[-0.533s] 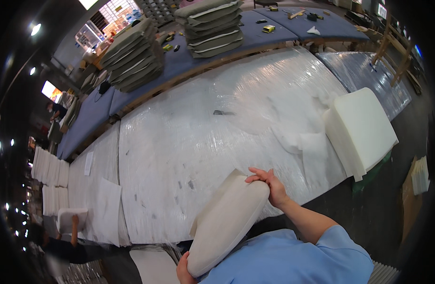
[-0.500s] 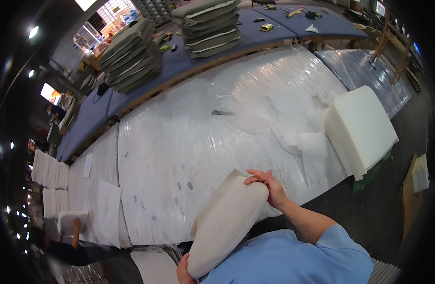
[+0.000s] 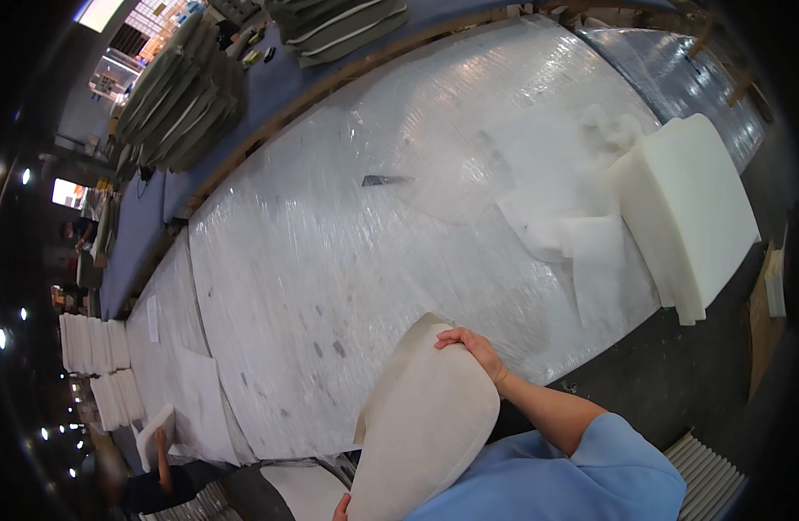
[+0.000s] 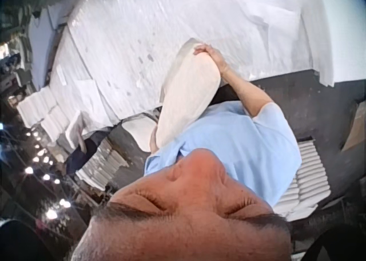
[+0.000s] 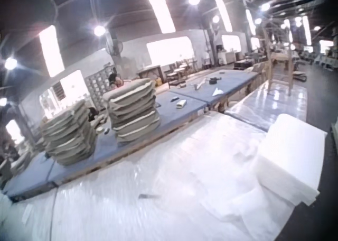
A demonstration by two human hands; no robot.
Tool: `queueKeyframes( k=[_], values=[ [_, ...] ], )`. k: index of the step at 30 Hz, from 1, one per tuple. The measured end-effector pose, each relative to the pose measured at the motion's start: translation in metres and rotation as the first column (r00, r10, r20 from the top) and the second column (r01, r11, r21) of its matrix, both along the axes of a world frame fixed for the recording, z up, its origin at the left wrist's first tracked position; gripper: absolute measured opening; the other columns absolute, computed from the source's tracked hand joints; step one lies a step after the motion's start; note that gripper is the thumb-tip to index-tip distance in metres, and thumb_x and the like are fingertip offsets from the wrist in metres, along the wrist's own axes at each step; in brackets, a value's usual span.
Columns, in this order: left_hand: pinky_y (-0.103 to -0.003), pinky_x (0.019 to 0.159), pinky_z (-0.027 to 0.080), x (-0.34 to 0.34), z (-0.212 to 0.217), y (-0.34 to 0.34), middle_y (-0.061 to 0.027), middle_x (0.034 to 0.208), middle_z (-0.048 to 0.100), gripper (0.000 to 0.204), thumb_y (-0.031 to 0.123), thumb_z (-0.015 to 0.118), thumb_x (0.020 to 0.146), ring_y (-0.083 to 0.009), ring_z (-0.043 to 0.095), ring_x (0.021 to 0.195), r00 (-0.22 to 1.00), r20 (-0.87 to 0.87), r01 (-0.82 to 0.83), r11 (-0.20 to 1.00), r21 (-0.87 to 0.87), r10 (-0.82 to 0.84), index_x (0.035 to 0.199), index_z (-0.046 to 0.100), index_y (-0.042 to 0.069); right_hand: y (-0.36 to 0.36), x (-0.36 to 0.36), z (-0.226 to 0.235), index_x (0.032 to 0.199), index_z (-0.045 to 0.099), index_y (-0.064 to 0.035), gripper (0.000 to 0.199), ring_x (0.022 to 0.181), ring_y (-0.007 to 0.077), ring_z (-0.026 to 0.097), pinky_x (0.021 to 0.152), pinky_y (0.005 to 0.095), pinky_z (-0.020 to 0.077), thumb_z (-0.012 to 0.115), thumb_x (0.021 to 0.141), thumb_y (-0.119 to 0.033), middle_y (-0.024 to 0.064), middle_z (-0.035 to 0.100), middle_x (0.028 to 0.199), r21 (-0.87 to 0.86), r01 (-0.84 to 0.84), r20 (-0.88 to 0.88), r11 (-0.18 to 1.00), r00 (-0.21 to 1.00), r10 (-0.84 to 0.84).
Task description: The person wraps rectangular foam blocks in thin white sheets on a large worktable. They pick up foam blocks, place them on the table, cover them with sheets, fold the edges, and stack the wrapped blocks. Another worker is visible in the background performing similar wrapping tasks.
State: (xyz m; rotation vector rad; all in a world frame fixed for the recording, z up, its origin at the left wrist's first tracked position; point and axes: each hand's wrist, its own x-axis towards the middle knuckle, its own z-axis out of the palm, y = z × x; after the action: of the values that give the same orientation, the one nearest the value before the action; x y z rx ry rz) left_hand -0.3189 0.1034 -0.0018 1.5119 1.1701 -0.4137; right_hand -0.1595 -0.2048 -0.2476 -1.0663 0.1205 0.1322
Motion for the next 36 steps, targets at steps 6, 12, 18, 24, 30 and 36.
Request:
queueKeyframes(
  k=[6,12,18,24,30,36],
  values=[
    [-0.042,0.108,0.047,-0.008,0.005,0.001,-0.0194,0.142,0.058,0.051,0.037,0.048,0.106,-0.0314,0.055,0.130,0.999,-0.033,0.015,1.000,0.012,-0.015,0.145,0.055,0.005,0.001,0.017,-0.059,0.127,0.064,0.0020,0.051,0.113,0.0205,0.062,0.107,0.0331,0.0431,0.036,0.110,-0.036,0.0097,0.070,0.119,-0.182,-0.021,-0.081,0.983,0.997,0.006],
    [-0.037,0.100,0.050,-0.019,-0.045,0.087,-0.0164,0.118,0.071,0.050,0.034,0.048,0.101,-0.0261,0.067,0.109,0.950,0.308,-0.072,0.996,0.056,0.052,0.126,0.067,-0.005,-0.001,0.048,-0.063,0.127,0.065,0.0010,0.047,0.115,0.0181,0.061,0.107,0.0331,0.0424,0.042,0.110,-0.036,0.0080,0.069,0.121,-0.071,-0.214,-0.264,0.974,0.946,0.189],
    [-0.033,0.079,0.054,0.044,-0.047,0.112,-0.0152,0.092,0.074,0.041,0.030,0.050,0.108,-0.0220,0.070,0.084,0.772,0.636,-0.206,0.949,0.238,0.008,0.101,0.070,-0.005,0.007,0.052,0.008,0.136,0.060,0.0009,0.050,0.125,0.0190,0.055,0.111,0.0340,0.0393,0.040,0.111,-0.038,0.0101,0.067,0.128,-0.106,-0.187,-0.151,0.977,0.974,0.170],
    [-0.041,0.083,0.053,0.055,-0.021,0.077,-0.0136,0.098,0.074,0.029,0.028,0.065,0.098,-0.0303,0.069,0.087,0.493,0.314,0.075,0.399,0.914,-0.812,0.110,0.073,0.003,0.011,0.043,0.145,0.148,0.047,0.0014,0.070,0.134,0.0219,0.051,0.116,0.0403,0.0363,0.060,0.100,-0.048,0.0099,0.053,0.149,-0.402,-0.080,0.380,0.912,0.892,0.245],
    [-0.042,0.091,0.049,0.049,0.015,0.014,-0.0105,0.127,0.065,0.062,0.039,0.078,0.082,-0.0301,0.065,0.105,0.247,-0.021,0.138,0.014,0.990,-0.969,0.134,0.062,0.008,0.030,0.022,0.226,0.128,0.069,-0.0154,0.059,0.126,0.0343,0.052,0.110,0.0515,0.0348,0.074,0.084,-0.055,0.0101,0.060,0.133,-0.849,0.366,0.527,0.382,0.524,0.669],
    [-0.039,0.085,0.050,0.036,0.007,0.007,-0.0106,0.116,0.066,0.070,0.048,0.077,0.081,-0.0266,0.065,0.098,0.265,-0.025,0.162,0.019,0.987,-0.964,0.133,0.060,0.005,0.042,-0.002,0.240,0.127,0.069,-0.0209,0.066,0.120,0.0316,0.054,0.108,0.0578,0.0315,0.071,0.080,-0.067,0.0062,0.063,0.125,-0.853,0.495,0.423,0.163,0.476,0.771]
  ],
)
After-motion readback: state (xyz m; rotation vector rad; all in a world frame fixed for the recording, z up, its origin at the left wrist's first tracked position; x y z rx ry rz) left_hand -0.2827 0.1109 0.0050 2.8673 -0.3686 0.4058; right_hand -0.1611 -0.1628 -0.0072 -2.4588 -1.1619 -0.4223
